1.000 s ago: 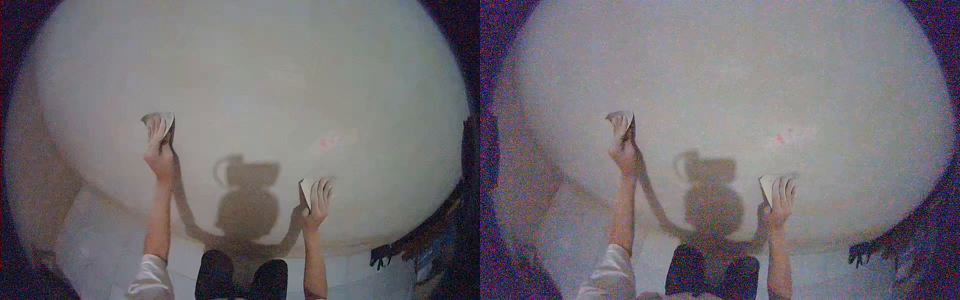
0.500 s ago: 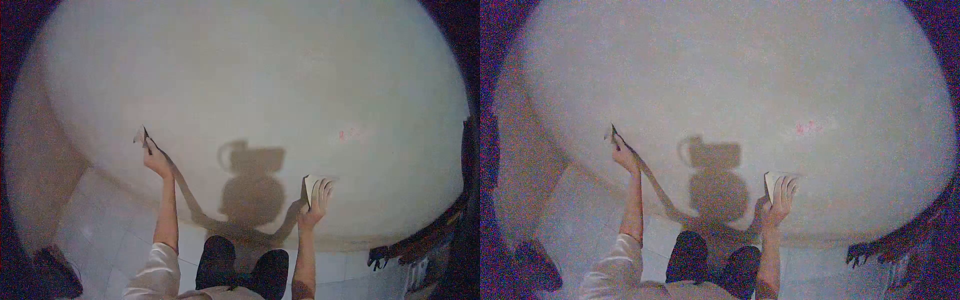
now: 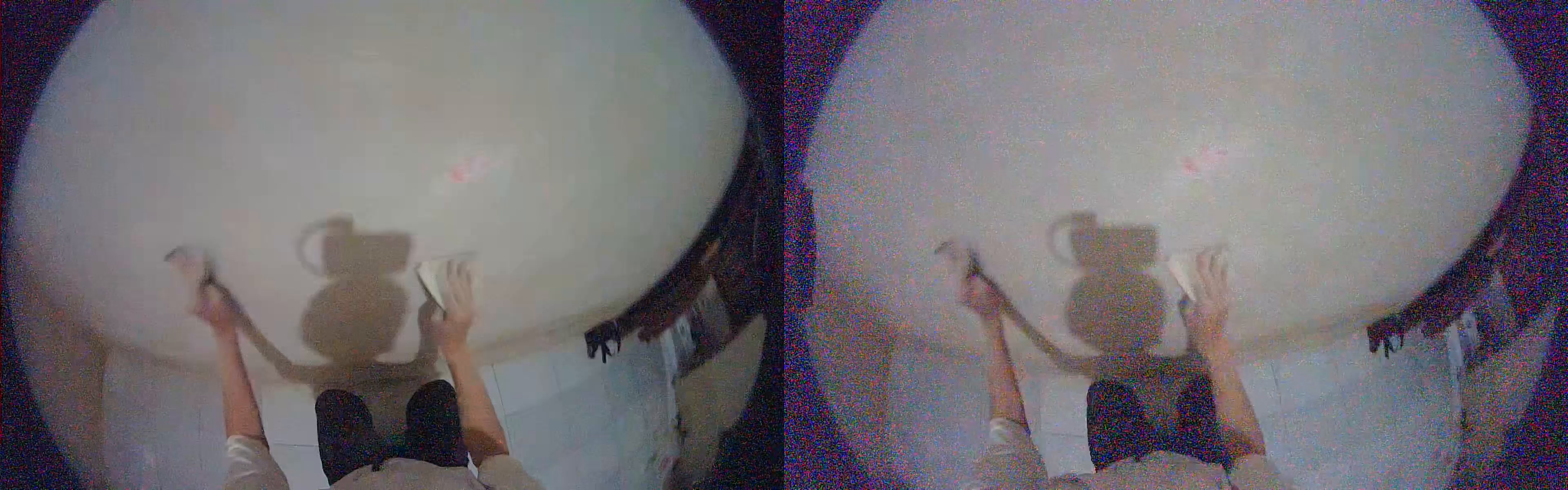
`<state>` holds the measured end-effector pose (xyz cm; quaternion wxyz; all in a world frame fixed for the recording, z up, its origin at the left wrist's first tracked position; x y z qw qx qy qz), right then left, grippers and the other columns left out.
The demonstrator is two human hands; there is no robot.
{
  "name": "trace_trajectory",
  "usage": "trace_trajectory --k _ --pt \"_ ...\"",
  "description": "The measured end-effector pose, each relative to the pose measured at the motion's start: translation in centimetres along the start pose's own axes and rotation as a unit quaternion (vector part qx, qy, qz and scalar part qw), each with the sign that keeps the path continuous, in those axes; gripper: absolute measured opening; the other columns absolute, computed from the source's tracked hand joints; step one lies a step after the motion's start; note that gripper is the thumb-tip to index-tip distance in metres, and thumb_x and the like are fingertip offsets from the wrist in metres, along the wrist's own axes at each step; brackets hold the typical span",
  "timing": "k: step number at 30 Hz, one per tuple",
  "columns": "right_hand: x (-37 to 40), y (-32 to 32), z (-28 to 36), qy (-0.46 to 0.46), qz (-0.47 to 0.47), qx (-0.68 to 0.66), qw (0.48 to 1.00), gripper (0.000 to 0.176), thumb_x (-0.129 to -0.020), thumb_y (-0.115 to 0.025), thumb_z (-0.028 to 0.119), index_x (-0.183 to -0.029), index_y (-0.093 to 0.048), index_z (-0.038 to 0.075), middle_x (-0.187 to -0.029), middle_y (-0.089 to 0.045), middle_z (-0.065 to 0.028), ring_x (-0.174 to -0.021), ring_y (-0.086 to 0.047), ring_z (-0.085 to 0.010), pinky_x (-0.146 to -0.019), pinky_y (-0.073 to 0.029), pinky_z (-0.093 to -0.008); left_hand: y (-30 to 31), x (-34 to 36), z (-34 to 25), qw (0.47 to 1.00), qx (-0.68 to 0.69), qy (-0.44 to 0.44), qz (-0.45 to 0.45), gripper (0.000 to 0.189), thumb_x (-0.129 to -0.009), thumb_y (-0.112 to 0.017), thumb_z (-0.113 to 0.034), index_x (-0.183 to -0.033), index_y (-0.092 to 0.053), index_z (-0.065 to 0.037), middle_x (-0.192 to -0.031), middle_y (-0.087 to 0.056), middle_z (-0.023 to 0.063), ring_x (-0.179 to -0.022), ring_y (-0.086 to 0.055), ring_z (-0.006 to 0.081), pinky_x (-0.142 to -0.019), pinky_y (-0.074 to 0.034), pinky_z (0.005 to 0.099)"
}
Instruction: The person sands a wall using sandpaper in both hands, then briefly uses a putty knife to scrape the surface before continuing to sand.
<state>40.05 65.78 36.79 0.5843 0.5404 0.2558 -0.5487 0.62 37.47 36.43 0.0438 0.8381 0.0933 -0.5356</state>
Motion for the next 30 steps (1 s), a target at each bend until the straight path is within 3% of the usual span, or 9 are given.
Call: trace_trajectory --k 1,3,6,12,15,20,23,25,30 --pt "0.1 -0.1 -0.3 -0.011 -0.007 0.020 1.000 0.062 -0.072 -0.061 -0.003 -0.133 -0.054 0.003 -0.143 -0.049 -0.0173 -0.136 -0.040 -0.0417 -0.113 -0.029 -0.0567 1.8 -1.9 -0.8 0.996 -0.034 0.067 -0.046 0.044 -0.095 -0.056 -0.027 -0.126 -0.059 0.004 -0.130 -0.060 0.0165 -0.118 -0.059 0.0268 -0.102 -0.043 0.0361" --pt "0.2 -0.7 -0.4 -0.017 -0.002 0.022 1.000 0.050 -0.082 -0.057 0.005 -0.131 -0.055 0.003 -0.142 -0.050 -0.0173 -0.136 -0.039 -0.0426 -0.112 -0.029 -0.0575 4.8 -2.0 0.7 0.897 -0.033 0.420 -0.132 0.045 -0.098 -0.053 -0.029 -0.126 -0.058 0.006 -0.129 -0.061 0.0165 -0.117 -0.060 0.0258 -0.101 -0.043 0.0342" --pt "1.2 -3.1 3.1 -0.016 -0.018 0.017 1.000 0.041 -0.090 -0.050 0.014 -0.128 -0.058 0.002 -0.141 -0.051 -0.0177 -0.135 -0.040 -0.0434 -0.112 -0.029 -0.0586 6.8 -1.3 5.9 0.929 -0.059 0.346 -0.114 0.042 -0.101 -0.051 -0.028 -0.123 -0.061 0.006 -0.127 -0.062 0.0165 -0.116 -0.061 0.0268 -0.099 -0.045 0.0330" --pt "-0.4 -2.9 5.5 -0.006 -0.091 0.020 0.996 0.037 -0.089 -0.049 0.007 -0.122 -0.062 -0.001 -0.133 -0.055 -0.0245 -0.130 -0.046 -0.0443 -0.109 -0.032 -0.0583 -4.0 1.9 -9.2 0.986 0.038 -0.145 0.066 0.031 -0.092 -0.051 -0.005 -0.118 -0.067 0.002 -0.127 -0.062 0.0172 -0.125 -0.056 0.0305 -0.107 -0.039 0.0478" --pt "-1.0 -1.8 4.6 -0.004 -0.078 0.032 0.996 0.036 -0.089 -0.051 0.010 -0.122 -0.062 -0.001 -0.133 -0.056 -0.0242 -0.129 -0.047 -0.0448 -0.109 -0.034 -0.0582 -5.0 0.1 -16.2 0.968 0.066 -0.193 0.146 0.035 -0.086 -0.051 0.001 -0.117 -0.068 0.001 -0.125 -0.064 0.0177 -0.125 -0.055 0.0342 -0.108 -0.038 0.0515" --pt "-1.6 -0.8 3.8 -0.016 -0.048 0.024 0.998 0.035 -0.090 -0.053 0.013 -0.121 -0.062 -0.001 -0.133 -0.056 -0.0225 -0.128 -0.047 -0.0447 -0.109 -0.034 -0.0579 0.9 -3.5 -8.1 0.991 0.022 -0.132 0.021 0.032 -0.088 -0.052 0.001 -0.116 -0.068 0.001 -0.122 -0.065 0.0178 -0.119 -0.059 0.0336 -0.104 -0.043 0.0442" --pt "-1.6 -1.0 4.2 -0.025 -0.044 0.021 0.999 0.035 -0.091 -0.054 0.016 -0.121 -0.063 0.000 -0.133 -0.056 -0.0214 -0.129 -0.047 -0.0445 -0.109 -0.034 -0.0570 6.2 -5.2 -0.7 0.995 -0.081 0.046 -0.041 0.028 -0.095 -0.057 -0.014 -0.115 -0.067 0.003 -0.114 -0.069 0.0176 -0.107 -0.066 0.0300 -0.094 -0.050 0.0380" --pt "-1.3 -1.0 4.2 -0.033 -0.041 0.024 0.998 0.034 -0.092 -0.055 0.018 -0.120 -0.063 0.000 -0.134 -0.056 -0.0211 -0.129 -0.047 -0.0444 -0.109 -0.035 -0.0565 9.5 -3.6 7.3 0.937 -0.132 0.317 -0.068 0.050 -0.098 -0.051 -0.042 -0.123 -0.064 0.000 -0.116 -0.068 0.0169 -0.103 -0.067 0.0275 -0.085 -0.051 0.0377" --pt "0.8 1.2 2.2 -0.012 -0.057 0.026 0.998 0.038 -0.092 -0.055 0.024 -0.123 -0.063 0.004 -0.136 -0.055 -0.0179 -0.130 -0.047 -0.0425 -0.109 -0.036 -0.0550 10.4 -3.8 2.0 0.950 -0.143 0.237 -0.148 0.046 -0.098 -0.056 -0.037 -0.112 -0.068 0.005 -0.099 -0.072 0.0190 -0.087 -0.069 0.0314 -0.077 -0.052 0.0397"
Point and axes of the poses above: each hand's wrist, its own x-axis away from the middle knuckle, its own y-axis out of the back of the hand, z = x × y, the point moved 10 cm from there along -x, towards the middle knuckle
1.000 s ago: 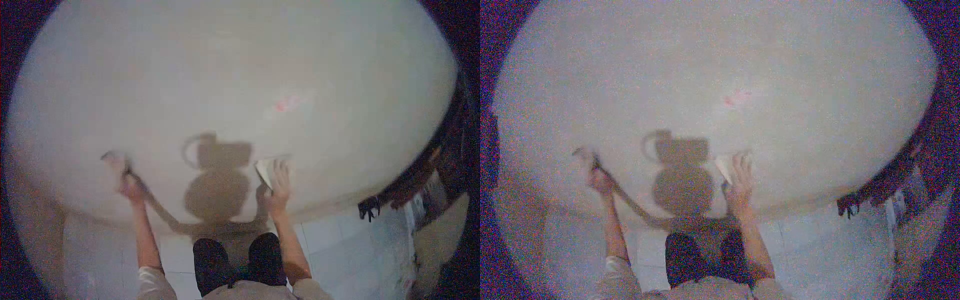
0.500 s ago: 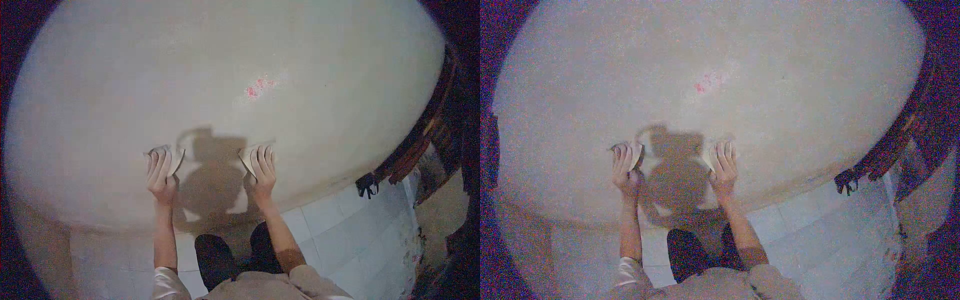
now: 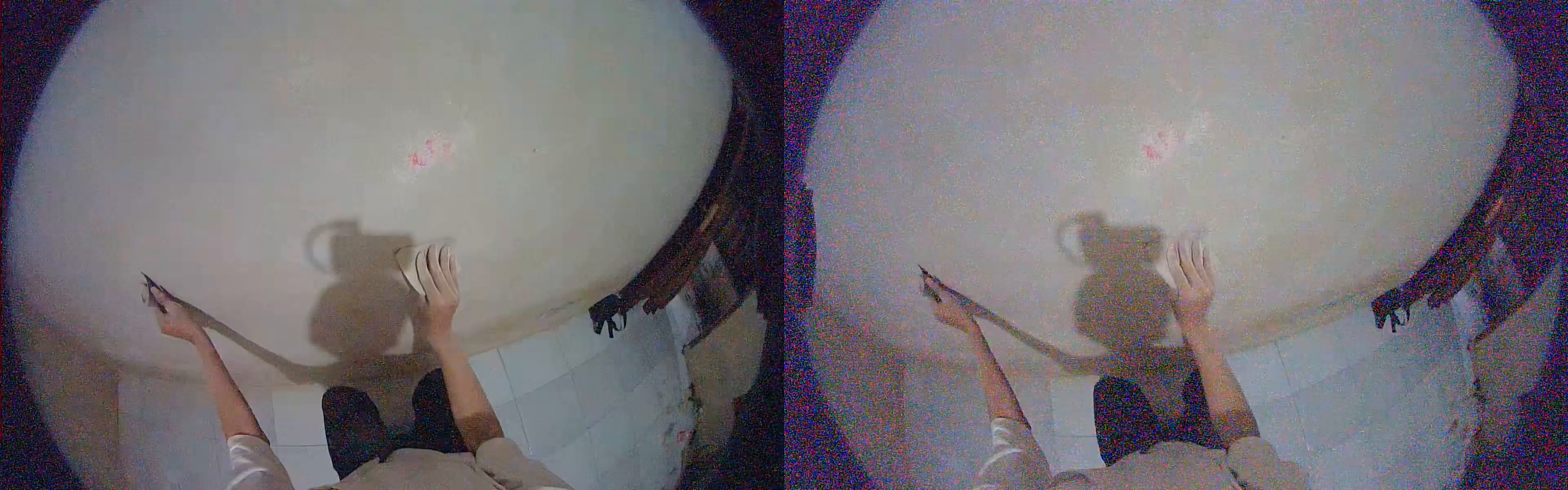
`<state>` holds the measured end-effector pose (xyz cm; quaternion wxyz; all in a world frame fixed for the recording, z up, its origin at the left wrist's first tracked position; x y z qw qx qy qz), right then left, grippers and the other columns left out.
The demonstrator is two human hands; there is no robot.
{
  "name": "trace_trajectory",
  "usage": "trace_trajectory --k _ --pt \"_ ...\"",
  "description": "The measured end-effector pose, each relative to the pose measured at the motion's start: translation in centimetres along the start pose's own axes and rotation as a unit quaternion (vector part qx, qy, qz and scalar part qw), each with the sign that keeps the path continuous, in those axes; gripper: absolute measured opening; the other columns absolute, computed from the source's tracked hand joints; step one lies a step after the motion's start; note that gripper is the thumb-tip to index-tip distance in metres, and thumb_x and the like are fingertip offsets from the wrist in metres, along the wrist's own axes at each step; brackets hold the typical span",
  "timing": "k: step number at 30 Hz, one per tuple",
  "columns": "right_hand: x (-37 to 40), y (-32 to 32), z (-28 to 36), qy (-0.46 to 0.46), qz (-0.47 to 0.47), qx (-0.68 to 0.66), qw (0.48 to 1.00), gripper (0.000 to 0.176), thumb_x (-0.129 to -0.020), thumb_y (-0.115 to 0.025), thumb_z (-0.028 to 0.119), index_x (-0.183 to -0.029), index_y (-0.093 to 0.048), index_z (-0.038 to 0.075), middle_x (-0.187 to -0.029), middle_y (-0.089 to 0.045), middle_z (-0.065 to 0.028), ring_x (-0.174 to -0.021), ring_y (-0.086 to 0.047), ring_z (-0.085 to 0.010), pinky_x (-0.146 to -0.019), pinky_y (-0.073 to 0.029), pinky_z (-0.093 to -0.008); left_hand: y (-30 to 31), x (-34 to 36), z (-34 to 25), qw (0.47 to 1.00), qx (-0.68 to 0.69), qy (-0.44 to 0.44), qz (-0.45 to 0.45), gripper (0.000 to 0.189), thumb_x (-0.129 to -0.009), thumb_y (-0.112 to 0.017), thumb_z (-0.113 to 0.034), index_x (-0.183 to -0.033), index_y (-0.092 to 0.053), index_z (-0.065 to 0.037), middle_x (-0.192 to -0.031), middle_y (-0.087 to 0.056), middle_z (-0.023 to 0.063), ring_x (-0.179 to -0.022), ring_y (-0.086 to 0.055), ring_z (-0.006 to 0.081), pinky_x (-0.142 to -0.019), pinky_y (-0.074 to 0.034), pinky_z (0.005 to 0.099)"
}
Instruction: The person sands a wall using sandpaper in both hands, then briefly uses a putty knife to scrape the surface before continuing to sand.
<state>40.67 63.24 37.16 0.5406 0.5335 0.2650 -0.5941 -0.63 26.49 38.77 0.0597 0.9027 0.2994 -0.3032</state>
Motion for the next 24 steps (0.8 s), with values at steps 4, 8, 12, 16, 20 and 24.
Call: trace_trajectory --k 4,8,12,16,20,24 --pt "1.5 1.0 -2.2 0.014 0.010 0.010 1.000 0.041 -0.095 -0.051 0.030 -0.125 -0.062 0.005 -0.135 -0.056 -0.0181 -0.130 -0.047 -0.0419 -0.109 -0.036 -0.0546 -0.9 3.9 0.1 0.995 -0.033 0.086 0.037 0.045 -0.098 -0.057 -0.035 -0.119 -0.065 0.003 -0.107 -0.070 0.0206 -0.092 -0.068 0.0313 -0.084 -0.052 0.0399" --pt "1.9 0.9 -1.4 0.016 0.004 0.004 1.000 0.037 -0.095 -0.050 0.024 -0.125 -0.062 0.004 -0.135 -0.056 -0.0196 -0.130 -0.047 -0.0409 -0.109 -0.036 -0.0541 -1.7 8.5 -3.7 0.993 0.082 -0.059 0.056 0.040 -0.098 -0.056 -0.027 -0.126 -0.061 0.002 -0.123 -0.064 0.0217 -0.111 -0.063 0.0340 -0.097 -0.048 0.0397" --pt "2.4 0.8 -1.3 0.004 0.001 -0.005 1.000 0.036 -0.090 -0.055 0.012 -0.124 -0.063 0.004 -0.133 -0.057 -0.0195 -0.130 -0.048 -0.0401 -0.109 -0.036 -0.0538 -2.0 12.1 -7.5 0.951 0.084 -0.261 0.143 0.046 -0.085 -0.047 0.004 -0.129 -0.059 0.002 -0.136 -0.055 0.0201 -0.130 -0.049 0.0353 -0.107 -0.040 0.0416" --pt "2.8 0.7 -1.4 0.001 0.013 0.004 1.000 0.037 -0.089 -0.055 0.011 -0.124 -0.063 0.004 -0.133 -0.057 -0.0199 -0.130 -0.048 -0.0403 -0.109 -0.036 -0.0538 -3.0 9.3 -0.2 0.946 0.054 -0.276 0.160 0.061 -0.071 -0.041 0.011 -0.129 -0.059 0.002 -0.133 -0.059 0.0179 -0.127 -0.053 0.0337 -0.108 -0.039 0.0424" --pt "2.9 0.3 -1.3 -0.006 0.025 -0.009 1.000 0.038 -0.088 -0.058 0.012 -0.124 -0.063 0.003 -0.133 -0.057 -0.0207 -0.129 -0.049 -0.0408 -0.108 -0.036 -0.0541 -0.3 6.2 -0.6 0.995 0.036 -0.061 0.070 0.037 -0.095 -0.047 -0.011 -0.128 -0.060 0.001 -0.124 -0.064 0.0186 -0.115 -0.062 0.0300 -0.099 -0.046 0.0380" --pt "4.1 0.6 -0.5 0.010 0.002 -0.012 1.000 0.037 -0.088 -0.056 0.010 -0.124 -0.063 0.003 -0.134 -0.056 -0.0217 -0.128 -0.048 -0.0430 -0.108 -0.036 -0.0549 0.6 7.5 2.6 0.998 0.059 0.010 0.026 0.040 -0.101 -0.052 -0.027 -0.128 -0.060 0.001 -0.127 -0.062 0.0192 -0.112 -0.062 0.0302 -0.096 -0.046 0.0363"
Point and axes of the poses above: each hand's wrist, its own x-axis away from the middle knuckle, its own y-axis out of the back of the hand, z = x × y, the point moved 10 cm from there along -x, towards the middle knuckle
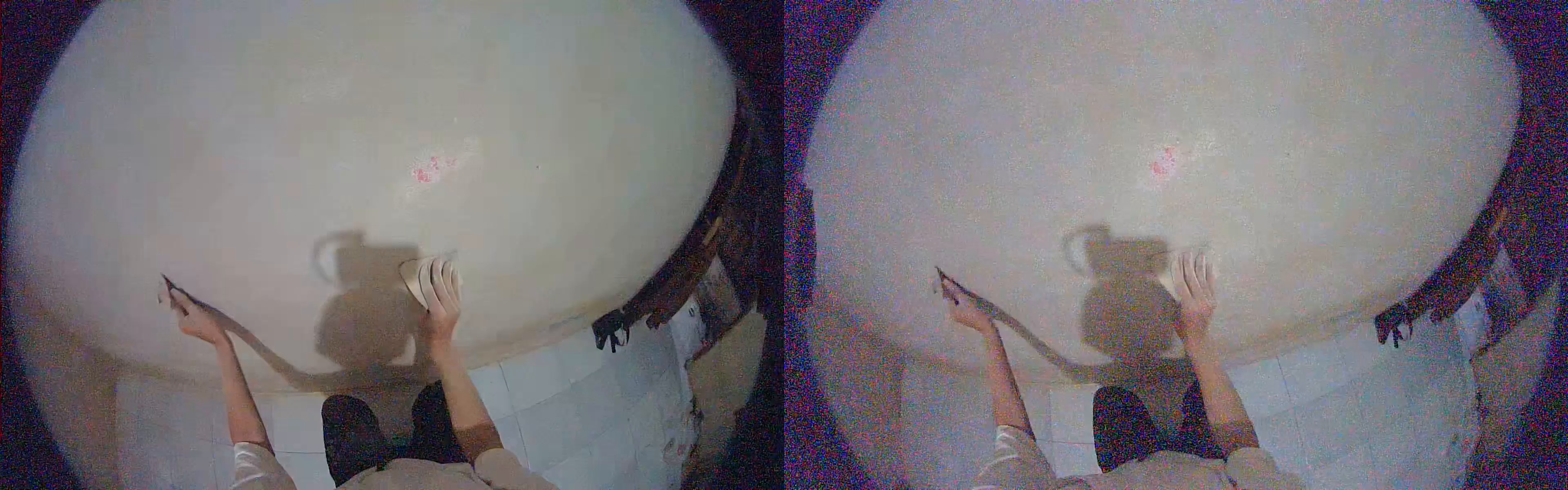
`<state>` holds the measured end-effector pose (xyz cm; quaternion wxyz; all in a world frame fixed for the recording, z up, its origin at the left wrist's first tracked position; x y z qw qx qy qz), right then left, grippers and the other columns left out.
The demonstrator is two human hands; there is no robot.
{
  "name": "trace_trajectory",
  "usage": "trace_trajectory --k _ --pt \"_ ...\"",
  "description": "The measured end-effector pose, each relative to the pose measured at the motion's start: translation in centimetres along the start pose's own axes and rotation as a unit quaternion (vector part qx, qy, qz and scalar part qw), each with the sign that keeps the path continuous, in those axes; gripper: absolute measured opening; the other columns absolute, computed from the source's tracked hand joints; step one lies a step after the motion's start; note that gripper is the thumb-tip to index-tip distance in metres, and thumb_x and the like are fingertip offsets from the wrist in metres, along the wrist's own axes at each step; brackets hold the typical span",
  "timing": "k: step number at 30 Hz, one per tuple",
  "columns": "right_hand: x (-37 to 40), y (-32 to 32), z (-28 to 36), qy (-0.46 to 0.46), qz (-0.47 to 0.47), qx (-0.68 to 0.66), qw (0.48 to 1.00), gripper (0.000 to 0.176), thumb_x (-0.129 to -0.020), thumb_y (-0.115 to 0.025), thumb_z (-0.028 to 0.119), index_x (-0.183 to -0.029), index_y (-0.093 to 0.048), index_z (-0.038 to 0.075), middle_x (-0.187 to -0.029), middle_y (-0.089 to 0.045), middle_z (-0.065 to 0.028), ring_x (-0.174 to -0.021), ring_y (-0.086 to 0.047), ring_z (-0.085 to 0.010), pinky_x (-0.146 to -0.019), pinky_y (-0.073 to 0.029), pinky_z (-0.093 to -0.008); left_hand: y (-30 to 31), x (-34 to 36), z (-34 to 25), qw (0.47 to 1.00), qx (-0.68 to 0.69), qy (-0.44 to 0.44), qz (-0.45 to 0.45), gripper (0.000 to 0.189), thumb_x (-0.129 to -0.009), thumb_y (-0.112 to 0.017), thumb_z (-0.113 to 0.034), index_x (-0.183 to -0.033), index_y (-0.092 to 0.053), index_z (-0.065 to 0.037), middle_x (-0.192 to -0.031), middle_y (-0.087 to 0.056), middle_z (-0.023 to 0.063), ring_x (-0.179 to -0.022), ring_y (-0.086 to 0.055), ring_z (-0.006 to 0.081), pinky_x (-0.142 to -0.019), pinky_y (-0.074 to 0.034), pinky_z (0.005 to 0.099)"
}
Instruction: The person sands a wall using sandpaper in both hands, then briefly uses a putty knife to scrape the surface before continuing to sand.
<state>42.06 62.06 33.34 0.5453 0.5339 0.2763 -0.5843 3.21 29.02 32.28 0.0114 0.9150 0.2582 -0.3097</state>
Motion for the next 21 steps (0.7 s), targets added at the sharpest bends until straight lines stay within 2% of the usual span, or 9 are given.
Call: trace_trajectory --k 3,5,7,10,14,17,19,20,21 --pt "1.7 0.6 1.4 -0.007 0.005 0.007 1.000 0.036 -0.091 -0.054 0.014 -0.124 -0.063 0.002 -0.134 -0.055 -0.0220 -0.128 -0.048 -0.0446 -0.108 -0.036 -0.0557 1.8 2.3 -0.7 0.996 0.023 -0.080 0.035 0.034 -0.098 -0.056 -0.017 -0.126 -0.061 0.003 -0.131 -0.059 0.0203 -0.120 -0.058 0.0331 -0.102 -0.043 0.0402" --pt "2.7 1.3 2.5 -0.002 -0.005 -0.006 1.000 0.037 -0.092 -0.053 0.017 -0.124 -0.062 0.002 -0.135 -0.054 -0.0220 -0.129 -0.047 -0.0452 -0.108 -0.035 -0.0561 2.6 7.2 -9.7 0.978 0.053 -0.171 0.102 0.033 -0.091 -0.054 -0.002 -0.123 -0.062 0.004 -0.130 -0.059 0.0210 -0.126 -0.053 0.0356 -0.109 -0.038 0.0442" --pt "3.3 2.3 4.3 0.003 -0.011 -0.021 1.000 0.037 -0.093 -0.052 0.019 -0.125 -0.062 0.002 -0.136 -0.054 -0.0221 -0.129 -0.046 -0.0458 -0.108 -0.035 -0.0565 2.9 10.4 -11.1 0.933 0.097 -0.292 0.188 0.043 -0.082 -0.047 0.006 -0.122 -0.063 0.003 -0.130 -0.059 0.0203 -0.131 -0.047 0.0380 -0.112 -0.034 0.0480" --pt "4.2 4.0 7.6 0.008 -0.018 -0.025 0.999 0.038 -0.094 -0.050 0.021 -0.125 -0.061 0.001 -0.138 -0.052 -0.0221 -0.130 -0.044 -0.0461 -0.109 -0.034 -0.0568 5.5 11.0 -13.4 0.908 0.040 -0.353 0.224 0.050 -0.076 -0.044 0.008 -0.121 -0.064 0.002 -0.131 -0.059 0.0195 -0.132 -0.046 0.0390 -0.112 -0.034 0.0505" --pt "3.0 5.8 9.5 -0.023 -0.002 -0.019 1.000 0.038 -0.093 -0.050 0.016 -0.126 -0.060 0.001 -0.139 -0.050 -0.0223 -0.132 -0.042 -0.0462 -0.110 -0.033 -0.0562 8.3 6.8 -13.7 0.899 0.031 -0.361 0.246 0.049 -0.076 -0.044 0.007 -0.119 -0.066 0.002 -0.131 -0.059 0.0188 -0.131 -0.046 0.0400 -0.111 -0.034 0.0527" --pt "2.0 5.5 9.0 -0.038 0.006 -0.020 0.999 0.040 -0.089 -0.051 0.011 -0.128 -0.059 0.001 -0.140 -0.050 -0.0225 -0.133 -0.041 -0.0461 -0.111 -0.032 -0.0554 9.3 2.8 -11.3 0.911 0.003 -0.373 0.176 0.041 -0.083 -0.047 0.002 -0.120 -0.065 0.002 -0.129 -0.061 0.0182 -0.129 -0.050 0.0369 -0.111 -0.036 0.0494" --pt "1.9 5.4 9.2 -0.036 0.009 -0.027 0.999 0.043 -0.087 -0.052 0.008 -0.129 -0.058 0.000 -0.141 -0.049 -0.0227 -0.133 -0.040 -0.0461 -0.111 -0.032 -0.0549 11.9 -1.3 -9.3 0.968 -0.014 -0.243 0.059 0.034 -0.093 -0.051 -0.008 -0.122 -0.063 0.003 -0.128 -0.062 0.0179 -0.124 -0.056 0.0324 -0.107 -0.041 0.0427" --pt "1.9 5.5 9.3 -0.039 0.012 -0.012 0.999 0.044 -0.086 -0.052 0.007 -0.129 -0.058 0.000 -0.141 -0.048 -0.0229 -0.134 -0.040 -0.0460 -0.111 -0.032 -0.0547 12.4 -2.3 -9.4 0.969 -0.019 -0.241 0.051 0.034 -0.093 -0.051 -0.008 -0.122 -0.063 0.003 -0.128 -0.062 0.0179 -0.124 -0.056 0.0324 -0.107 -0.041 0.0427" --pt "0.7 5.4 8.6 -0.041 0.017 0.000 0.999 0.045 -0.085 -0.052 0.006 -0.129 -0.058 0.000 -0.141 -0.048 -0.0231 -0.134 -0.040 -0.0459 -0.112 -0.031 -0.0544 12.6 -4.6 -7.9 0.997 -0.007 -0.081 0.008 0.034 -0.096 -0.051 -0.012 -0.124 -0.062 0.004 -0.128 -0.062 0.0182 -0.121 -0.058 0.0304 -0.105 -0.042 0.0397"
Point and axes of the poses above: each hand's wrist, its own x-axis away from the middle knuckle, its own y-axis out of the back of the hand, z = x × y, the point moved 10 cm from there along -x, towards the middle knuckle
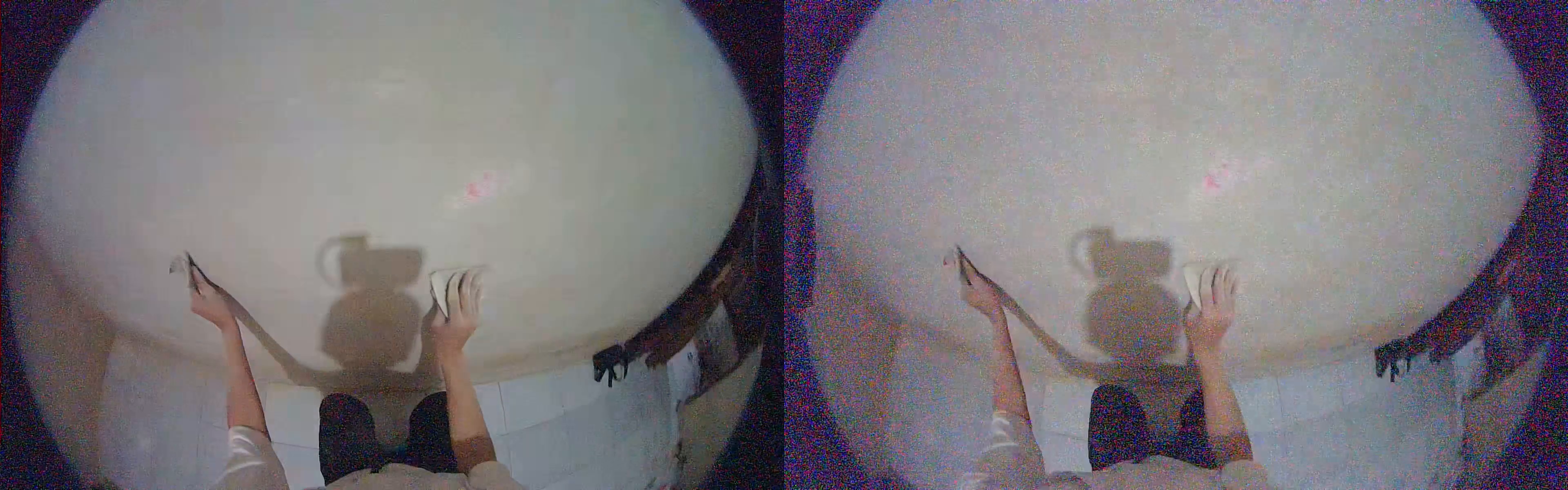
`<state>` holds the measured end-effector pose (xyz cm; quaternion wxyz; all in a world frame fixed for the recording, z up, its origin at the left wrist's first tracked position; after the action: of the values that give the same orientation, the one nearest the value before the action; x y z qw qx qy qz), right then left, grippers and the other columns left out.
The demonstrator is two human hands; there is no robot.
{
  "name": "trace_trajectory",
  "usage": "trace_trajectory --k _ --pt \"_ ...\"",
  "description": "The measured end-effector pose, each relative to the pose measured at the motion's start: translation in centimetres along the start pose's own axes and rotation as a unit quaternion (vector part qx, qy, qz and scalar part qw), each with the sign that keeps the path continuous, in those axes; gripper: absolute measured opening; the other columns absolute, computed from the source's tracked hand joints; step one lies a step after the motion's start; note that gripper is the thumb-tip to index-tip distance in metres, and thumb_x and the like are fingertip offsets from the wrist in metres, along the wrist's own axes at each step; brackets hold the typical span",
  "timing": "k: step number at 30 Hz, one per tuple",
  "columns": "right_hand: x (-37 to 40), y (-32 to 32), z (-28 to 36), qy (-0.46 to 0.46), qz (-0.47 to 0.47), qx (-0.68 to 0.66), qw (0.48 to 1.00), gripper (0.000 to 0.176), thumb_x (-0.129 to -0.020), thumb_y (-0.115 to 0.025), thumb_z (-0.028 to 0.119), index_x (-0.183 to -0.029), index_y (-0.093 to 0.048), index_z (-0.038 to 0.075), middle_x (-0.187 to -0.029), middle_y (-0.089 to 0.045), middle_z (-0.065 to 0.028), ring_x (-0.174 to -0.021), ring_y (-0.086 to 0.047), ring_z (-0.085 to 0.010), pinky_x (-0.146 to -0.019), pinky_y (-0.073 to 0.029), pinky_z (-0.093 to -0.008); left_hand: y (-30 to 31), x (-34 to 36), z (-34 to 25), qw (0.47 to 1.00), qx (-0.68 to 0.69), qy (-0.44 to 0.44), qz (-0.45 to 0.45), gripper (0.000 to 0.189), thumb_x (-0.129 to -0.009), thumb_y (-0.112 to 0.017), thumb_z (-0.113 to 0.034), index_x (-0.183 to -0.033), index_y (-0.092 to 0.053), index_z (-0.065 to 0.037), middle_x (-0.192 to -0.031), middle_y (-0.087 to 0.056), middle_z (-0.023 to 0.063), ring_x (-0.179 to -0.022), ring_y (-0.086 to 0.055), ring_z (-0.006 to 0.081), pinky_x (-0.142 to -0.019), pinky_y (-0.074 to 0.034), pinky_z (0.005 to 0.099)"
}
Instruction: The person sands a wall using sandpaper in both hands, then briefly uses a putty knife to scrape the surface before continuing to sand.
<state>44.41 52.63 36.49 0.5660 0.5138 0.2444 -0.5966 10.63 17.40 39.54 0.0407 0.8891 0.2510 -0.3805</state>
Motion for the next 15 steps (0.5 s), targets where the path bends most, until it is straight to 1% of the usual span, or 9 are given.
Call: trace_trajectory --k 1,4,6,8,9,11,12,14,15 --pt "0.1 -0.1 0.3 0.006 0.006 -0.010 1.000 0.045 -0.085 -0.052 0.006 -0.129 -0.058 0.000 -0.141 -0.048 -0.0231 -0.134 -0.040 -0.0459 -0.112 -0.031 -0.0544 1.3 -0.5 3.0 0.986 0.013 0.161 -0.046 0.035 -0.099 -0.052 -0.017 -0.126 -0.060 0.004 -0.128 -0.062 0.0184 -0.118 -0.059 0.0285 -0.102 -0.043 0.0366" --pt "-0.7 -0.4 -0.5 -0.004 0.008 -0.003 1.000 0.046 -0.084 -0.053 0.007 -0.130 -0.057 -0.001 -0.141 -0.048 -0.0240 -0.134 -0.039 -0.0453 -0.112 -0.031 -0.0544 -0.1 -1.0 4.9 0.977 -0.031 0.200 -0.061 0.035 -0.100 -0.049 -0.016 -0.126 -0.059 0.005 -0.128 -0.061 0.0196 -0.115 -0.061 0.0278 -0.100 -0.044 0.0351" --pt "-0.8 -0.3 -0.5 -0.003 -0.020 0.004 1.000 0.046 -0.084 -0.053 0.007 -0.130 -0.057 -0.001 -0.142 -0.047 -0.0246 -0.135 -0.039 -0.0450 -0.112 -0.031 -0.0545 -1.9 1.2 1.0 0.988 0.072 0.132 -0.038 0.035 -0.100 -0.051 -0.015 -0.128 -0.058 0.005 -0.127 -0.062 0.0193 -0.119 -0.059 0.0284 -0.103 -0.042 0.0365" --pt "-1.3 -0.7 -0.6 0.002 -0.025 0.008 1.000 0.046 -0.084 -0.052 0.004 -0.130 -0.057 0.000 -0.143 -0.046 -0.0241 -0.135 -0.039 -0.0446 -0.111 -0.031 -0.0544 -4.2 4.2 -3.5 0.998 0.031 -0.047 0.005 0.035 -0.092 -0.049 0.000 -0.125 -0.061 0.004 -0.128 -0.061 0.0205 -0.124 -0.056 0.0319 -0.107 -0.040 0.0413" --pt "-1.4 -0.7 -0.6 -0.004 -0.024 0.009 1.000 0.048 -0.083 -0.052 0.002 -0.130 -0.057 0.000 -0.144 -0.045 -0.0234 -0.135 -0.039 -0.0444 -0.111 -0.031 -0.0545 -4.2 4.6 -3.9 0.998 0.029 -0.047 0.006 0.035 -0.092 -0.049 0.000 -0.125 -0.061 0.004 -0.128 -0.061 0.0205 -0.124 -0.056 0.0319 -0.107 -0.040 0.0413" --pt "-1.2 -0.3 -0.7 -0.014 -0.020 0.014 1.000 0.049 -0.082 -0.051 -0.001 -0.131 -0.057 0.001 -0.144 -0.045 -0.0227 -0.135 -0.039 -0.0442 -0.111 -0.031 -0.0547 -5.8 6.7 -8.0 0.964 0.033 -0.235 0.123 0.048 -0.078 -0.044 0.011 -0.122 -0.063 0.003 -0.128 -0.061 0.0218 -0.128 -0.052 0.0356 -0.110 -0.037 0.0464" --pt "-1.4 -0.1 -0.6 -0.008 -0.016 0.000 1.000 0.051 -0.080 -0.051 -0.002 -0.131 -0.057 0.002 -0.145 -0.045 -0.0222 -0.136 -0.038 -0.0440 -0.112 -0.031 -0.0548 -5.7 6.4 -7.2 0.964 0.034 -0.234 0.126 0.048 -0.078 -0.044 0.011 -0.122 -0.063 0.003 -0.128 -0.061 0.0218 -0.128 -0.052 0.0356 -0.110 -0.037 0.0464" --pt "-1.6 0.2 -0.7 -0.001 -0.012 -0.011 1.000 0.053 -0.079 -0.051 -0.003 -0.131 -0.057 0.002 -0.145 -0.045 -0.0217 -0.136 -0.038 -0.0439 -0.112 -0.031 -0.0550 -5.3 5.4 -5.8 0.947 0.084 -0.294 0.102 0.058 -0.067 -0.040 0.013 -0.118 -0.066 0.003 -0.125 -0.062 0.0226 -0.128 -0.050 0.0379 -0.112 -0.035 0.0489" --pt "-2.0 0.1 -1.2 -0.003 -0.009 -0.017 1.000 0.054 -0.078 -0.051 -0.004 -0.131 -0.057 0.003 -0.145 -0.044 -0.0216 -0.137 -0.036 -0.0440 -0.112 -0.030 -0.0552 -5.7 4.4 -3.8 0.968 0.108 -0.213 0.081 0.041 -0.082 -0.044 0.007 -0.117 -0.066 0.004 -0.123 -0.064 0.0210 -0.122 -0.057 0.0366 -0.106 -0.042 0.0446"
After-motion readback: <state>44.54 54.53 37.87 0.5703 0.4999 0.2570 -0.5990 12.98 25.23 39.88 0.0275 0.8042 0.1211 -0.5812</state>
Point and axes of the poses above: each hand's wrist, its own x-axis away from the middle knuckle, its own y-axis out of the back of the hand, z = x × y, the point moved 10 cm from there along -x, towards the middle knuckle
